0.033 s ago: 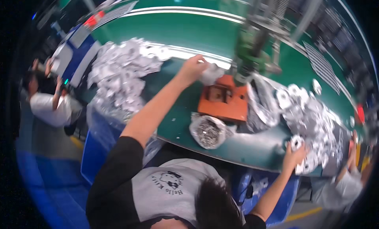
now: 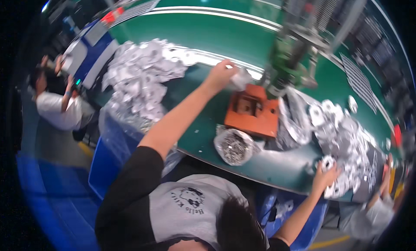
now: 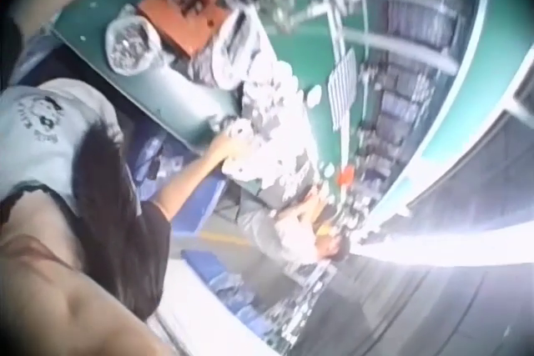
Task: The recorder is using a manual press to assemble small white plastic components by inserting metal pins.
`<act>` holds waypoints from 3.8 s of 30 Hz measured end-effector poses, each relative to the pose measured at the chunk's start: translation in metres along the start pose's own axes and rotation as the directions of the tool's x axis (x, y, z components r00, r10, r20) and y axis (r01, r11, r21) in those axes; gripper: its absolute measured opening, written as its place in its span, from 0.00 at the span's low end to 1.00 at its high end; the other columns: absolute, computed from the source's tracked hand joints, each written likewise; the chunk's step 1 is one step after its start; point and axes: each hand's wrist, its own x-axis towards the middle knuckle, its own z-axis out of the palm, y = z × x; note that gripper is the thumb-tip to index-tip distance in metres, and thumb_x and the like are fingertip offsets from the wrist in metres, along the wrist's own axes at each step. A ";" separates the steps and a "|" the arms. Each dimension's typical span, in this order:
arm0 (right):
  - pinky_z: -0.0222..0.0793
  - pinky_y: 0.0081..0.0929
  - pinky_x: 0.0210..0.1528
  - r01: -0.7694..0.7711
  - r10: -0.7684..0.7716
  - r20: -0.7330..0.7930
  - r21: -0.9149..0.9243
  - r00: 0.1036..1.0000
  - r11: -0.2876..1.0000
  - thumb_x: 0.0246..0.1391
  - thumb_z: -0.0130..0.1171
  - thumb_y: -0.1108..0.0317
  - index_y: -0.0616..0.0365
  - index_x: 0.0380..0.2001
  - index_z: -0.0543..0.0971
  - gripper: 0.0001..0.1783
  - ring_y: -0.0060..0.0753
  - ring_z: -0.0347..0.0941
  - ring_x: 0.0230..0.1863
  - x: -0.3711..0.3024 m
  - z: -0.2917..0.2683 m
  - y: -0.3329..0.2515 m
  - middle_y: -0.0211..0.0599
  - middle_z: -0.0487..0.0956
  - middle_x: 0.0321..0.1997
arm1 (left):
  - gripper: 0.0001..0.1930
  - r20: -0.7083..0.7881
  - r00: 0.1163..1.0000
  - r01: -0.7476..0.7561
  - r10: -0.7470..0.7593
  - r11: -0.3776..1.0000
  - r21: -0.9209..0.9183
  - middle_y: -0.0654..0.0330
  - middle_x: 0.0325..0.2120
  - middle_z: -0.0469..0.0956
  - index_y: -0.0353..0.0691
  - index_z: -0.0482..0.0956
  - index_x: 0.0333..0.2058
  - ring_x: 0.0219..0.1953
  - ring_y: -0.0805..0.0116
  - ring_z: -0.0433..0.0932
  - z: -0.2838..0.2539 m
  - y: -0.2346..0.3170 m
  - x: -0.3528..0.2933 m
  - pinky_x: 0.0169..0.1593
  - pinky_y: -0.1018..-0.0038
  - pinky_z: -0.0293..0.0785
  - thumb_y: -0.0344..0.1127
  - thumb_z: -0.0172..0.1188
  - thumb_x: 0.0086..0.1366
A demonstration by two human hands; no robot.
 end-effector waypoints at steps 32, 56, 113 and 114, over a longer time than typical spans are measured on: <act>0.54 0.41 0.61 0.079 0.011 -0.212 0.412 0.977 0.908 0.52 0.60 0.49 0.63 0.53 0.70 0.32 0.46 0.62 0.59 0.002 -0.037 -0.054 0.47 0.70 0.55 | 0.20 -0.250 0.830 0.554 -0.499 0.687 0.469 0.57 0.19 0.75 0.31 0.76 0.29 0.22 0.65 0.75 -0.237 -0.012 -0.151 0.28 0.69 0.70 0.47 0.65 0.52; 0.52 0.43 0.64 -0.041 -0.728 -0.180 0.960 0.661 -0.275 0.42 0.69 0.55 0.56 0.61 0.59 0.45 0.51 0.53 0.67 -0.119 -0.115 -0.263 0.62 0.48 0.69 | 0.15 0.569 0.822 0.470 -0.015 0.580 -0.665 0.59 0.38 0.74 0.34 0.65 0.46 0.38 0.75 0.75 -0.039 0.078 -0.183 0.39 0.77 0.74 0.30 0.57 0.64; 0.61 0.42 0.45 0.208 -0.454 0.146 0.739 0.879 0.641 0.53 0.52 0.71 0.60 0.39 0.76 0.11 0.51 0.70 0.40 0.001 -0.022 -0.206 0.46 0.78 0.33 | 0.09 0.442 0.668 -0.740 0.599 0.472 0.479 0.50 0.39 0.77 0.38 0.71 0.32 0.45 0.54 0.78 0.002 0.051 -0.085 0.47 0.64 0.76 0.29 0.58 0.52; 0.64 0.41 0.42 0.283 -0.440 0.021 0.739 0.898 0.611 0.52 0.51 0.72 0.61 0.39 0.76 0.11 0.50 0.72 0.37 -0.003 -0.023 -0.206 0.47 0.77 0.32 | 0.08 0.440 0.677 -0.734 0.589 0.496 0.464 0.49 0.40 0.76 0.38 0.71 0.32 0.45 0.53 0.78 0.006 0.049 -0.084 0.48 0.64 0.76 0.29 0.58 0.52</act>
